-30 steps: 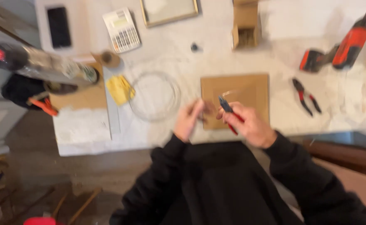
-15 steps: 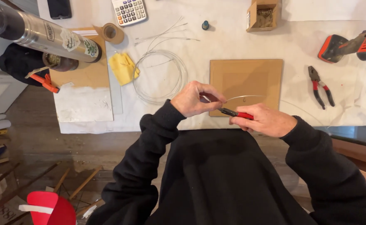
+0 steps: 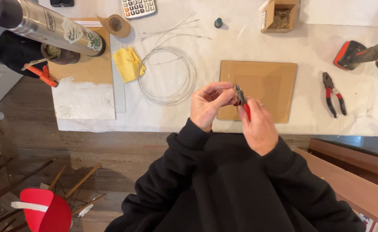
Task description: Wiring a picture frame for hanging.
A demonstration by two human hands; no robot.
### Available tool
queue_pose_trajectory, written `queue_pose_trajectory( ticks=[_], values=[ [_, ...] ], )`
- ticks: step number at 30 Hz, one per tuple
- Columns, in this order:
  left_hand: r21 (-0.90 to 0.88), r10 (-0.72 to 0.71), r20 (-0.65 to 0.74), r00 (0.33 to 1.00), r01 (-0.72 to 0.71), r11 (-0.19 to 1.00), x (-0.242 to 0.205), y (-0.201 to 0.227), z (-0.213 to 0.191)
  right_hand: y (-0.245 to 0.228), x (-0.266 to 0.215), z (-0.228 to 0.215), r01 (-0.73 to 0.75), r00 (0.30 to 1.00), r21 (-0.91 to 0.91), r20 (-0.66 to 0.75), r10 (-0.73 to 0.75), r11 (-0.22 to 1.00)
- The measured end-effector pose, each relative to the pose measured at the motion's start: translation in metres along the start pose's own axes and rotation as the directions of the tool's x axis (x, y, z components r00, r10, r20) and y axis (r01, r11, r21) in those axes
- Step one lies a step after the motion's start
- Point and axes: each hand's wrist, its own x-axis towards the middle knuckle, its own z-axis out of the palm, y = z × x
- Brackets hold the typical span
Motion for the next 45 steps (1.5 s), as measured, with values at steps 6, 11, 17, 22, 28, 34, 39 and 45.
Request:
queue_pose_trajectory(
  ticks=[6, 11, 17, 22, 28, 34, 39, 45],
  values=[
    [-0.066, 0.052, -0.052, 0.997, -0.056, 0.996, -0.003, 0.007, 0.007, -0.012, 0.003, -0.001, 0.001, 0.999, 0.03, -0.052, 0.0, 1.0],
    [-0.058, 0.067, -0.058, 0.996, -0.07, 0.996, -0.005, 0.006, 0.009, -0.015, 0.004, 0.0, 0.039, 0.997, -0.048, -0.057, -0.042, 0.998],
    [-0.027, 0.103, -0.041, 0.994, -0.104, 0.994, -0.008, 0.011, 0.005, -0.015, 0.006, 0.004, 0.061, 0.996, -0.138, -0.053, -0.069, 0.989],
    [-0.024, 0.102, 0.052, 0.993, -0.101, 0.995, -0.013, 0.018, -0.007, -0.023, 0.003, 0.002, 0.043, 0.997, -0.078, -0.068, -0.048, 0.996],
    [-0.026, 0.102, 0.251, 0.963, -0.098, 0.995, -0.018, 0.032, -0.014, -0.028, -0.007, 0.002, 0.066, 0.996, -0.04, -0.063, -0.069, 0.997],
    [0.058, 0.069, 0.354, 0.933, -0.095, 0.994, -0.025, 0.042, -0.023, -0.032, -0.016, -0.014, 0.086, 0.996, -0.103, 0.009, -0.086, 0.991],
    [0.116, 0.117, 0.387, 0.915, -0.174, 0.978, -0.029, 0.042, -0.017, -0.033, -0.014, -0.031, 0.21, 0.975, -0.119, 0.097, -0.199, 0.97],
    [0.199, 0.21, 0.266, 0.941, -0.267, 0.943, -0.05, 0.04, 0.003, -0.03, -0.012, -0.042, 0.302, 0.951, -0.091, 0.093, -0.294, 0.949]
  ],
)
